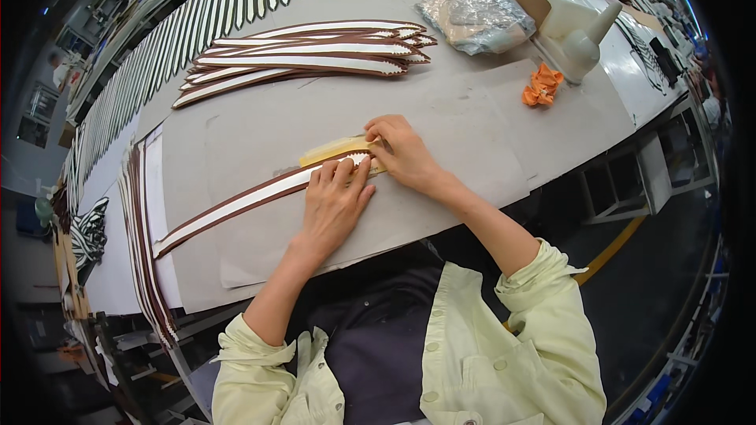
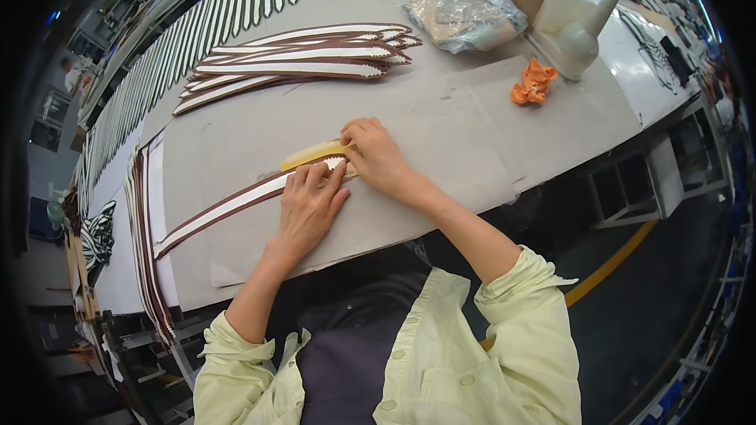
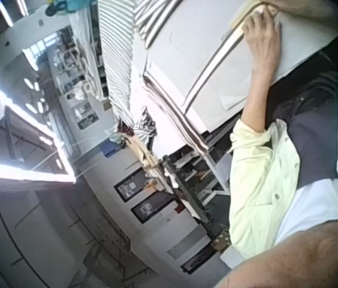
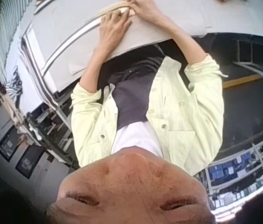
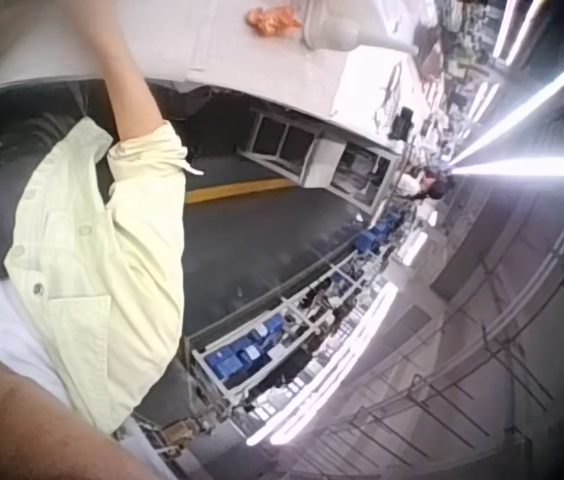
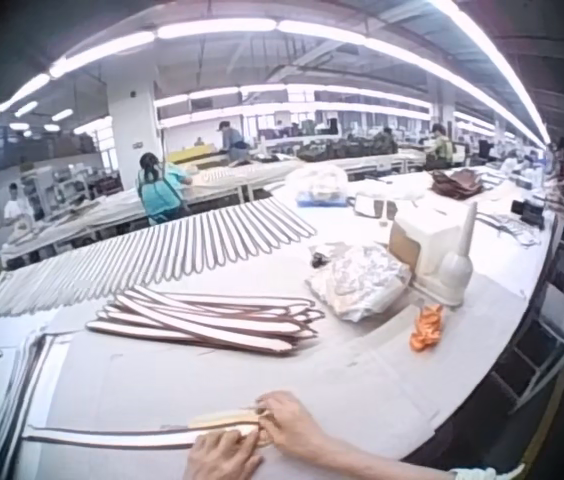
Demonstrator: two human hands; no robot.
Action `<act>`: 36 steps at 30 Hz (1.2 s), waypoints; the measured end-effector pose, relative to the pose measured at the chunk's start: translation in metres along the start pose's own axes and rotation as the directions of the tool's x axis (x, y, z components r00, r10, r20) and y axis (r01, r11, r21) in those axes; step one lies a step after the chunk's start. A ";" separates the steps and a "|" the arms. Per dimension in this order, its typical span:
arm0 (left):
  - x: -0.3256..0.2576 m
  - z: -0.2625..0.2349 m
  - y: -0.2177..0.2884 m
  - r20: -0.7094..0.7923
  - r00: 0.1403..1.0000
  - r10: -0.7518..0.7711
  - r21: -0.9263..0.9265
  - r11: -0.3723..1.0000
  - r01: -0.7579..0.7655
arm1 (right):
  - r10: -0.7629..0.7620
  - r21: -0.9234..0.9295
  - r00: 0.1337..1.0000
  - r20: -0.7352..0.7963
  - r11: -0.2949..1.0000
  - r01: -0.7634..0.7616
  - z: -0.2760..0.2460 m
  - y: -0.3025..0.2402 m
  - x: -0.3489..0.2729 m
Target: The person is assembling long, thin decorative strips with brown and white stripes. They use a small yellow rectangular tool to press and smooth the edges of the strips on a white workbench. The person repeatedly picks up strips, aligns them, and presses them down before stacking the finished pieces.
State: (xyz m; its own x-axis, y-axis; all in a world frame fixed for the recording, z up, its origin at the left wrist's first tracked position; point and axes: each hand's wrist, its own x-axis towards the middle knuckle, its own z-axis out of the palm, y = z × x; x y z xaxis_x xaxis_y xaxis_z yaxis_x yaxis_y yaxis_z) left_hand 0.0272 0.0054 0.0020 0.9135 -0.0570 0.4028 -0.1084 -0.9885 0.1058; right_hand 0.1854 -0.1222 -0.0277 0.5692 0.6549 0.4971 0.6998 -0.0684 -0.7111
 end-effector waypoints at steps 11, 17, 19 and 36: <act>0.002 0.005 0.003 -0.001 1.000 -0.008 0.088 0.996 0.008 | -0.184 -0.367 0.970 0.159 0.901 0.231 -0.030 -0.036 -0.044; 0.001 0.005 0.001 -0.047 0.999 -0.007 0.051 0.999 0.010 | -0.214 -0.443 0.952 0.219 0.848 0.292 -0.025 -0.035 -0.036; -0.002 0.006 -0.001 -0.050 0.999 -0.011 0.039 0.999 0.013 | -0.194 -0.487 0.942 0.275 0.816 0.310 -0.026 -0.037 -0.030; 0.005 0.007 -0.004 -0.044 0.998 -0.053 -0.076 0.996 0.049 | -0.207 -0.461 0.967 0.150 0.850 0.254 -0.013 -0.036 -0.037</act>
State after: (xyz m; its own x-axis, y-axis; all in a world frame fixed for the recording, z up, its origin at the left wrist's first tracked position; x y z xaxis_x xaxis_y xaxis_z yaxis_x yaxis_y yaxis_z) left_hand 0.0349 0.0078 -0.0022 0.9000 0.0015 0.4360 -0.0924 -0.9766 0.1941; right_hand 0.1447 -0.1538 -0.0144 0.3405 0.7599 0.5537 0.9385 -0.2388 -0.2494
